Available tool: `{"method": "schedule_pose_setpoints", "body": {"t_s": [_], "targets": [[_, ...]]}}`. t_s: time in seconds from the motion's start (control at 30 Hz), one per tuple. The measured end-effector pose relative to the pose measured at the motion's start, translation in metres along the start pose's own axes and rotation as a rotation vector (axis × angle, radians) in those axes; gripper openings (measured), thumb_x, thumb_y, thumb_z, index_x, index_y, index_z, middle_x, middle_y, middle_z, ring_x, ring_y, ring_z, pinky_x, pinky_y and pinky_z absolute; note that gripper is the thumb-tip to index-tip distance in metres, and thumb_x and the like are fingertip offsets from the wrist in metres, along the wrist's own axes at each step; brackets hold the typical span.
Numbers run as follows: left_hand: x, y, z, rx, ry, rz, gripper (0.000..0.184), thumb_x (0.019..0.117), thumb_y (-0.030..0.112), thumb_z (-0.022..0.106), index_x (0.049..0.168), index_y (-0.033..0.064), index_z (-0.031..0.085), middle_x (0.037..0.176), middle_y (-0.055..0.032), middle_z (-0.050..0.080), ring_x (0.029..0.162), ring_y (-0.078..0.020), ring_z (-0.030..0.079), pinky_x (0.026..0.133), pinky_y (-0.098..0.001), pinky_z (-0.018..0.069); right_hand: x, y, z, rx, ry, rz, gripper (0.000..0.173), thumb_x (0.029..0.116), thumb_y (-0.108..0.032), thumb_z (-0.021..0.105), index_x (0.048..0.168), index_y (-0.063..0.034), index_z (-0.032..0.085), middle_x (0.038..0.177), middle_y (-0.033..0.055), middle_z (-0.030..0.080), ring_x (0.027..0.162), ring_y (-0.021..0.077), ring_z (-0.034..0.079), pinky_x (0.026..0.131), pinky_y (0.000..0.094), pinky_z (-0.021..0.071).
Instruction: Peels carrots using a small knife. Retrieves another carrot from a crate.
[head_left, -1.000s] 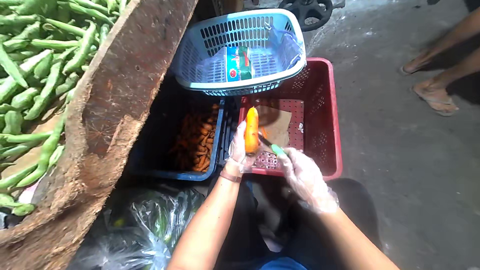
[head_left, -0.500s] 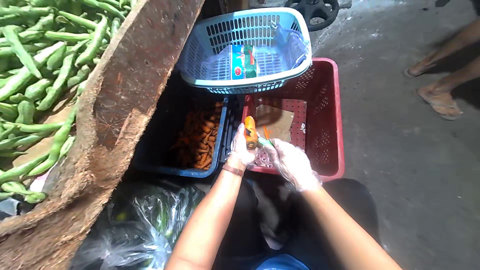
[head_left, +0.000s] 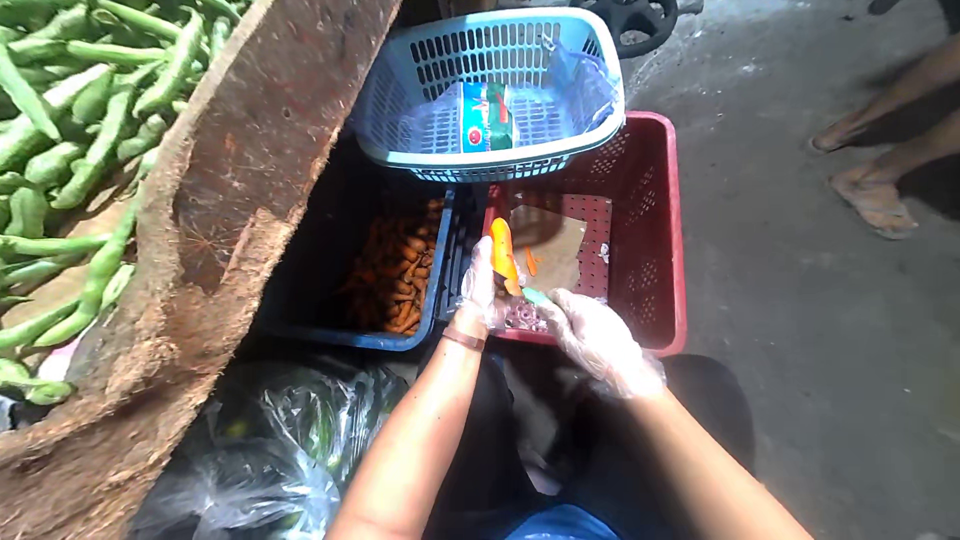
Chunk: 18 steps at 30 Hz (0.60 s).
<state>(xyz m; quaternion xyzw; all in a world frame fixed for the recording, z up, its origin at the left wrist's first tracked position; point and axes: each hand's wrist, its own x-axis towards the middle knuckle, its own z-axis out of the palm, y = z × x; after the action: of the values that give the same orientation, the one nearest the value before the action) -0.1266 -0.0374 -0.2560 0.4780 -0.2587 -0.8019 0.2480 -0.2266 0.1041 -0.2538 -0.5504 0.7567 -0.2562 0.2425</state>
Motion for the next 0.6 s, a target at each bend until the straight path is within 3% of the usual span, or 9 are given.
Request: {"method": "schedule_pose_setpoints", "body": {"t_s": [0.1,0.27,0.6], "targets": [[0.0,-0.002,0.0,0.026,-0.024,0.008,0.043,0.1091,0.052,0.031,0.109,0.0161,0.055,0.079,-0.0007,0.058,0.065,-0.0099,0.059,0.057,-0.0248,0.0519,0.009,0.003,0.0,-0.016,0.0,0.004,0.047,0.1077,-0.041,0.04,0.105,-0.0052,0.07,0.082,0.0141,0.067,0.08,0.0327,0.069,0.069,0.0535,0.0518],[0.001,0.001,-0.002,0.106,0.023,0.015,0.045,0.1087,0.054,0.031,0.113,0.0168,0.056,0.085,-0.0016,0.058,0.071,-0.0122,0.058,0.061,-0.0288,0.0513,0.036,0.003,0.003,-0.01,-0.016,0.051,0.04,0.1084,-0.04,0.045,0.118,-0.0106,0.071,0.094,0.0143,0.072,0.092,0.0337,0.071,0.078,0.0568,0.0534],[0.008,0.0,-0.005,0.038,0.064,-0.011,0.04,0.1081,0.051,0.034,0.106,0.0171,0.054,0.079,-0.0021,0.055,0.065,-0.013,0.056,0.056,-0.0281,0.0494,0.048,0.011,0.017,0.001,-0.034,0.044,0.043,0.1093,-0.042,0.042,0.12,-0.0092,0.068,0.095,0.0161,0.071,0.095,0.0352,0.07,0.081,0.0574,0.053]]}}
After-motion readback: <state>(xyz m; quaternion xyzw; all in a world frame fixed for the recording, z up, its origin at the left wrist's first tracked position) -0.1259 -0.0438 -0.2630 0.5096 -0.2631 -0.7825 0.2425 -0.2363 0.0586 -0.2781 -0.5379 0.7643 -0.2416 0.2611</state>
